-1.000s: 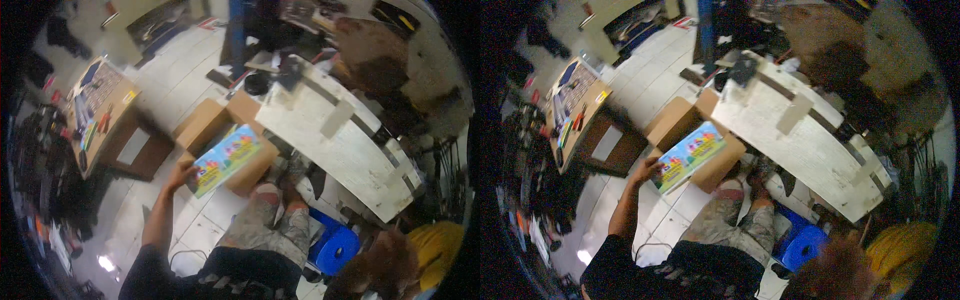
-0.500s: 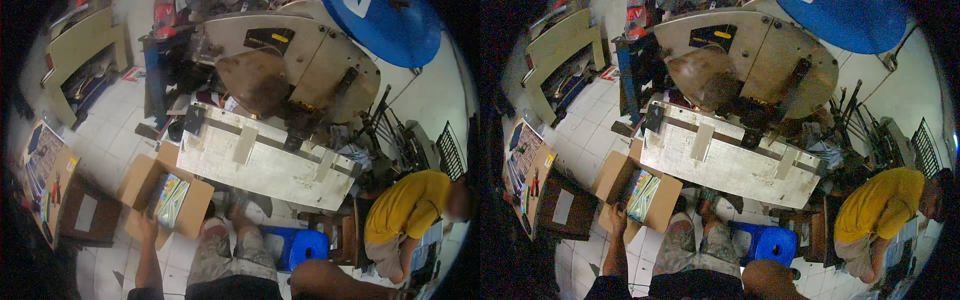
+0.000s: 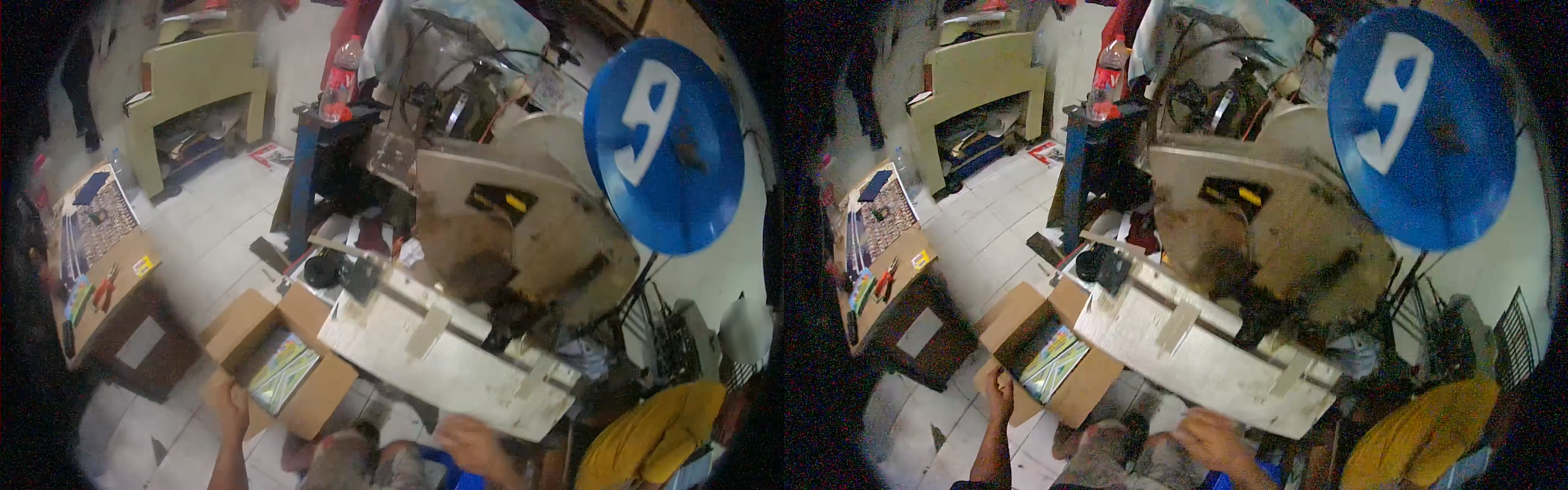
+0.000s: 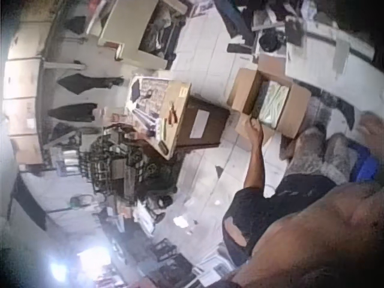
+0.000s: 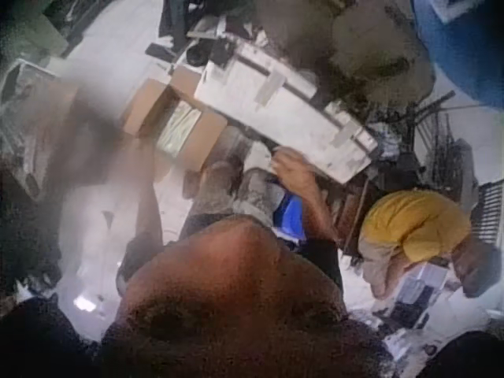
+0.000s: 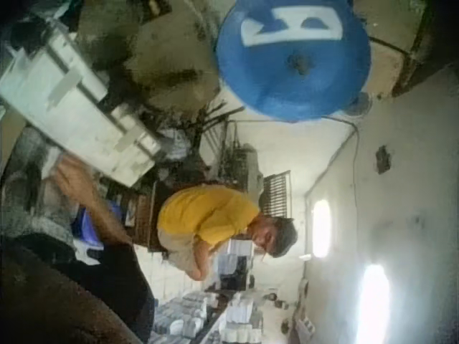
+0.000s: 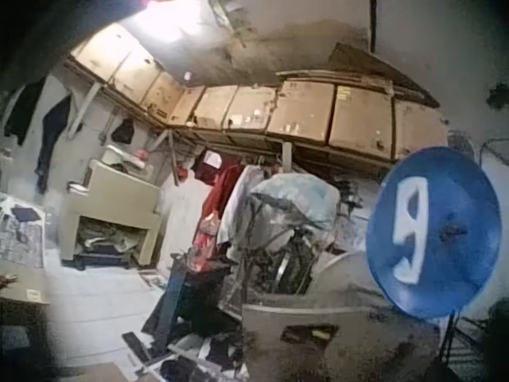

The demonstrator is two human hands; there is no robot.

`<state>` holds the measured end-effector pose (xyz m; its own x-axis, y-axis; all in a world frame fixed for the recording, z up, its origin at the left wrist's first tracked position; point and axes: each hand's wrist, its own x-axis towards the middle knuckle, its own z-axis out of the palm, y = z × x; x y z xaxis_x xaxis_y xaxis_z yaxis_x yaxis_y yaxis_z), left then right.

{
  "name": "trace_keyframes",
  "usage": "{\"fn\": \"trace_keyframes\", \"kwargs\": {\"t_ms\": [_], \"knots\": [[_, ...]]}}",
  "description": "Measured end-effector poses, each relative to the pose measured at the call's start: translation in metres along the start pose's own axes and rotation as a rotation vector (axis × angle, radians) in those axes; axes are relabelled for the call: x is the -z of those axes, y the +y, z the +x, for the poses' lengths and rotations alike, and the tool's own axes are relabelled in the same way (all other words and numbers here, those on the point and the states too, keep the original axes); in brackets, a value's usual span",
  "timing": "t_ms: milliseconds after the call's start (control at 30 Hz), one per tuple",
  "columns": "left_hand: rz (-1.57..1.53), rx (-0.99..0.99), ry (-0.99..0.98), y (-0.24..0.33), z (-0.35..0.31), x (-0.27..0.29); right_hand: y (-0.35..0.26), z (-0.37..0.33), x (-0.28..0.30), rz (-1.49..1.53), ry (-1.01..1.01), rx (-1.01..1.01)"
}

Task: The person organizes printed booklets by picking them up from a workbench and a cardboard box, checking the internal pages, and stacking them in a large pile on another surface.

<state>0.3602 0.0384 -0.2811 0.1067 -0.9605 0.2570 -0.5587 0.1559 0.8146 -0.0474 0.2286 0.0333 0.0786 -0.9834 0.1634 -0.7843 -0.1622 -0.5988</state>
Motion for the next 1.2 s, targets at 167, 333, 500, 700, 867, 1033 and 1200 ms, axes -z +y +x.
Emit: {"fn": "trace_keyframes", "kwargs": {"t_ms": [167,333,500,700,867,1033,1200], "knots": [[0.083,0.232,-0.331,0.049,0.006,-0.04,0.208,-0.097,-0.157,-0.101,-0.891,-0.469],[0.009,0.348,-0.577,0.101,-0.012,-0.016,0.176,-0.131,-0.086,0.146,-0.756,-0.936],[0.094,0.604,-0.628,0.091,-0.097,0.058,0.156,-0.141,-0.028,0.123,-0.876,-0.985],[0.285,1.111,-0.828,-0.009,-0.237,0.158,0.137,-0.055,-0.075,-0.008,-1.143,-0.766],[0.008,1.174,-0.223,-0.051,-0.257,0.261,0.038,0.085,-0.222,-0.19,-1.375,-0.356],[-0.064,1.164,0.049,-0.051,-0.239,0.41,-0.144,0.212,-0.395,-0.396,-1.518,0.118],[-0.091,1.245,-0.268,-0.067,-0.401,0.444,-0.328,0.26,-0.57,-0.523,-1.693,0.709]]}}
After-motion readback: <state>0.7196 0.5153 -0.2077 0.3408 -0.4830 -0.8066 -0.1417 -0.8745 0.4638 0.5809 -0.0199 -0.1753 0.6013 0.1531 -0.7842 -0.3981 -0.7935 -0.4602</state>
